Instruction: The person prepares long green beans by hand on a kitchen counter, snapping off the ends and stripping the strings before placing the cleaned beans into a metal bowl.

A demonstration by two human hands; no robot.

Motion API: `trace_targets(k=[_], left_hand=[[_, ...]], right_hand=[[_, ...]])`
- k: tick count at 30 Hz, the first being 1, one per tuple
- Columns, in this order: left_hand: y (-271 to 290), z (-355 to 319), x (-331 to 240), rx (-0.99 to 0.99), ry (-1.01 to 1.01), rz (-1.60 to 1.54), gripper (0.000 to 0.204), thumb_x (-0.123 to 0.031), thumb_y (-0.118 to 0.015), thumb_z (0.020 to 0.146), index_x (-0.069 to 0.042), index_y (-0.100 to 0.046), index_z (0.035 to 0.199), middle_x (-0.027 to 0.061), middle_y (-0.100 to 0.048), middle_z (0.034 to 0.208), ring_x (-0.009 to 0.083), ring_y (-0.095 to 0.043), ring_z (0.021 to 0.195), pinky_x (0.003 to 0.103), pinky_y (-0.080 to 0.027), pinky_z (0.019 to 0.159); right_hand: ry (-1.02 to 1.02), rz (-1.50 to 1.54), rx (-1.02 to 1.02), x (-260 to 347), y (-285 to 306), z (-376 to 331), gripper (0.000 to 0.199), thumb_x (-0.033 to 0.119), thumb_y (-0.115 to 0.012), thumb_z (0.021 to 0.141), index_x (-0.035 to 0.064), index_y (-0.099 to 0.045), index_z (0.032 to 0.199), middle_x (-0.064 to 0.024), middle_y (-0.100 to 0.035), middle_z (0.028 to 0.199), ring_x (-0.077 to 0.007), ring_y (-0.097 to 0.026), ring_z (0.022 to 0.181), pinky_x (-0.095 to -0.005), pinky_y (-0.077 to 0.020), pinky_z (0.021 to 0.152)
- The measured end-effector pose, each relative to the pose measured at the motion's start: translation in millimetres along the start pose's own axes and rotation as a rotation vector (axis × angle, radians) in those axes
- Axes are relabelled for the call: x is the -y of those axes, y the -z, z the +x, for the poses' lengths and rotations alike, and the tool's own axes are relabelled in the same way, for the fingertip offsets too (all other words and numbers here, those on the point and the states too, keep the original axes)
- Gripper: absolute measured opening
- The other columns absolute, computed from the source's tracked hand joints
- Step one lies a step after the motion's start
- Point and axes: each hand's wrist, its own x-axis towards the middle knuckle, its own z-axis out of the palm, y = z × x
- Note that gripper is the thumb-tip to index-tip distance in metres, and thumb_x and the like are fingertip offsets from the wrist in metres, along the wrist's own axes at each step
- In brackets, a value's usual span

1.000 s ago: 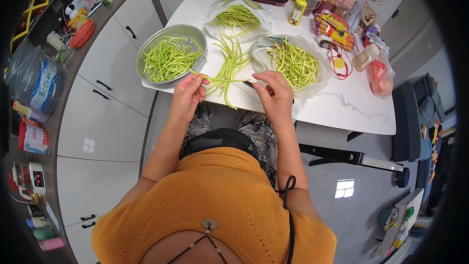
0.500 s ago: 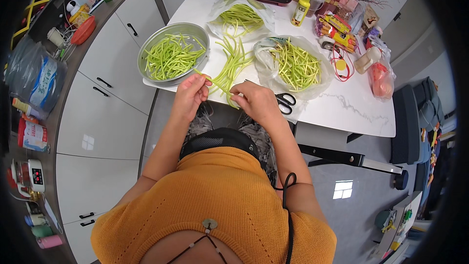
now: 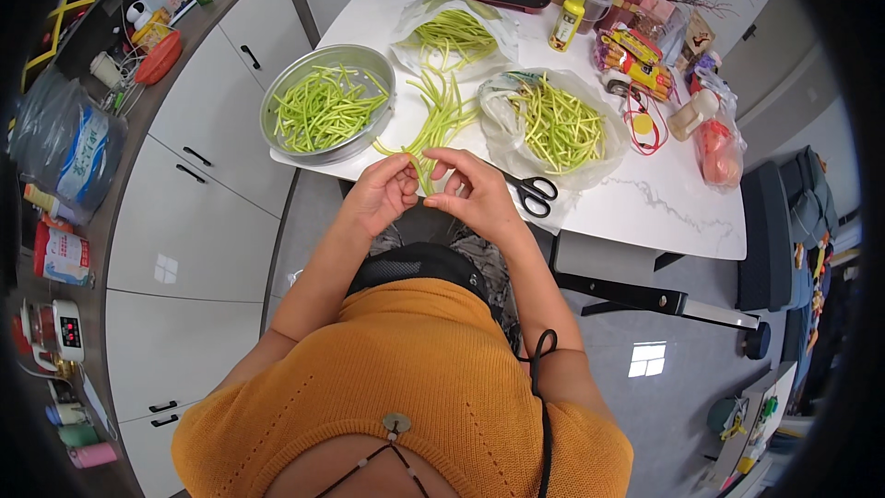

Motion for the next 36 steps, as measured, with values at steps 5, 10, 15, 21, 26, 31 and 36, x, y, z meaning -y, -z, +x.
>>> trace_targets(k=[5, 10, 15, 21, 26, 31, 36], left_hand=[[0.9, 1.5, 2.3, -0.003, 0.057, -0.031, 0.011, -0.018, -0.058, 0.085, -0.007, -0.056, 0.086, 0.0007, -0.055, 0.075, 0.0077, -0.048, 0.059, 0.022, -0.039, 0.055], [2.5, 1.9, 5.6, 0.007, 0.116, -0.037, 0.011, -0.019, -0.059, 0.085, -0.009, -0.058, 0.082, -0.0015, -0.056, 0.07, 0.0079, -0.05, 0.059, 0.022, -0.039, 0.053], [-1.8, 0.2, 7.9, 0.029, 0.127, -0.026, 0.011, -0.018, -0.059, 0.085, -0.008, -0.058, 0.081, -0.0013, -0.057, 0.071, 0.0077, -0.05, 0.059, 0.022, -0.039, 0.054], [0.0, 1.3, 9.7, 0.026, 0.103, -0.023, 0.011, -0.018, -0.058, 0.085, -0.008, -0.058, 0.081, -0.0011, -0.057, 0.071, 0.0077, -0.049, 0.059, 0.023, -0.039, 0.054], [2.1, 2.9, 8.4, -0.024, 0.086, -0.038, 0.01, -0.018, -0.058, 0.085, -0.008, -0.058, 0.081, -0.0011, -0.056, 0.071, 0.0079, -0.049, 0.058, 0.023, -0.039, 0.054], [4.8, 4.3, 9.1, -0.007, 0.085, -0.031, 0.01, -0.018, -0.059, 0.085, -0.009, -0.058, 0.082, -0.0013, -0.056, 0.071, 0.008, -0.05, 0.058, 0.023, -0.039, 0.053], [4.4, 4.3, 9.3, -0.008, 0.07, -0.024, 0.009, -0.017, -0.059, 0.085, -0.009, -0.058, 0.08, -0.0013, -0.055, 0.07, 0.008, -0.049, 0.058, 0.023, -0.039, 0.053]], right_hand=[[0.126, -0.04, 0.044, -5.4, 2.3, 0.1, 0.044, -0.001, -0.072, 0.066, 0.0101, -0.065, 0.108, -0.0015, -0.052, 0.093, -0.0075, -0.046, 0.066, -0.0194, -0.0404, 0.059], [0.119, -0.018, 0.011, -7.6, 1.8, 0.3, 0.034, 0.0, -0.071, 0.068, 0.009, -0.068, 0.1, -0.002, -0.054, 0.093, -0.0094, -0.049, 0.069, -0.0211, -0.0411, 0.061], [0.225, -0.118, -0.051, -16.4, 4.0, 2.5, 0.022, 0.0, -0.07, 0.07, 0.0075, -0.069, 0.091, -0.0031, -0.057, 0.087, -0.0112, -0.053, 0.073, -0.0221, -0.0423, 0.061], [0.181, -0.081, -0.027, -11.0, 4.8, 1.1, 0.022, 0.001, -0.07, 0.071, 0.006, -0.068, 0.092, -0.0035, -0.06, 0.09, -0.008, -0.053, 0.067, -0.0199, -0.042, 0.057], [0.11, -0.025, -0.017, -5.2, 3.4, 0.5, 0.025, 0.002, -0.071, 0.071, 0.0056, -0.067, 0.095, -0.0035, -0.062, 0.093, -0.0055, -0.052, 0.064, -0.0183, -0.0417, 0.054], [0.178, -0.077, -0.002, -6.0, 5.2, 1.2, 0.022, 0.003, -0.07, 0.072, 0.0066, -0.067, 0.093, -0.0037, -0.062, 0.092, -0.0069, -0.054, 0.066, -0.019, -0.0427, 0.056], [0.205, -0.119, -0.003, -3.9, 5.5, 1.5, 0.017, 0.003, -0.068, 0.074, 0.0064, -0.067, 0.091, -0.0035, -0.061, 0.089, -0.0076, -0.054, 0.068, -0.0196, -0.0429, 0.058]])
